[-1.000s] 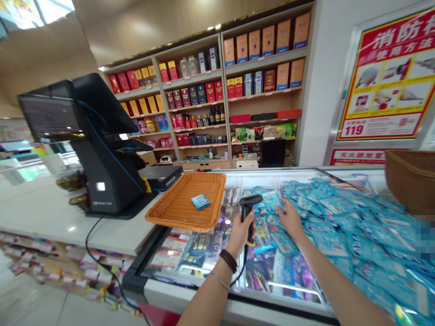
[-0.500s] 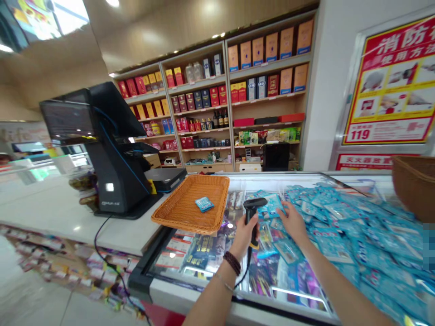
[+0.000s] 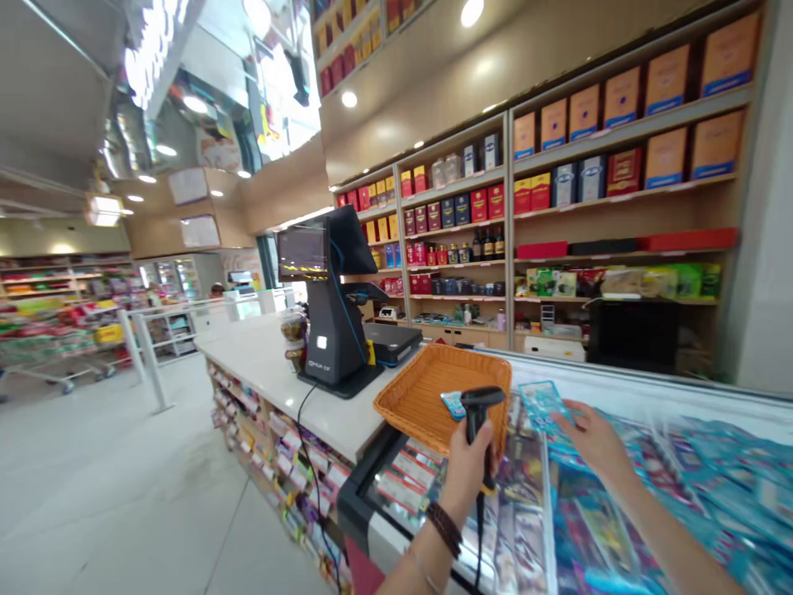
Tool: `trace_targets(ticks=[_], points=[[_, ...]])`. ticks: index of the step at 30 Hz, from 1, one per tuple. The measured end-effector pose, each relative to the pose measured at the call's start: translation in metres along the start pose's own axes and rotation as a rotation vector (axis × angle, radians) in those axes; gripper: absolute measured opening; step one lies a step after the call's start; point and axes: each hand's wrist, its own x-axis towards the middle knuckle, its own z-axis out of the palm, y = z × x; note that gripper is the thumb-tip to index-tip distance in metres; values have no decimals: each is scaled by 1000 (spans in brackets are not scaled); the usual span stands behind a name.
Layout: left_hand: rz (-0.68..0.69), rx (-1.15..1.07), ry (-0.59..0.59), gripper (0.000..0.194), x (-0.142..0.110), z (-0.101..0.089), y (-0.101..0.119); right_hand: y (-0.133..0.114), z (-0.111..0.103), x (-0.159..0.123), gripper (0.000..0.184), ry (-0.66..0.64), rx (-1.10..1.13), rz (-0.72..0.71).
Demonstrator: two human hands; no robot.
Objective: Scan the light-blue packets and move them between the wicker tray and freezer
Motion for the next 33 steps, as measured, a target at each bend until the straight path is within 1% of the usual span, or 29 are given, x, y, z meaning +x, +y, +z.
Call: trace_targets(ticks=[2,4,7,9,11,13,15,17,19,21,23,25,27,29,33], points=[[22,26,69,69,-1,-23,7,-15,23,3,47,-101,81,15],[37,58,129,70,-1,-46,15,-28,46,5,43,-186,161,16],[62,117,196,71,2,-76,27,-45,80,4,29,-254,225,-27],[91,141,249,71,4,-93,34,-55,101,1,23,-301,235,-51],[107,145,302,72,6,-105,39,-63,120,-4,22,-337,239,-68],[100,144,335,74,6,-113,43,-70,136,-10,28,-360,252,-83],[95,147,345,73,6,-117,46,-75,146,-15,38,-370,280,-96],[93,149,345,72,5,-120,46,-76,149,-18,44,-355,314,-103],[95,151,343,70,5,-121,44,-74,144,-19,44,-310,308,-104],[99,153,345,68,5,-120,39,-67,131,-17,38,-253,261,-109],[105,158,339,66,4,-117,35,-58,113,-15,35,-201,220,-116],[122,154,317,64,3,-110,32,-46,89,-11,32,-164,194,-113],[126,141,278,64,1,-98,33,-33,62,-7,30,-135,156,-99],[105,128,219,64,-1,-81,37,-17,30,-2,28,-114,103,-81],[86,72,100,61,-6,-36,44,16,-38,2,31,-85,-31,-27]])
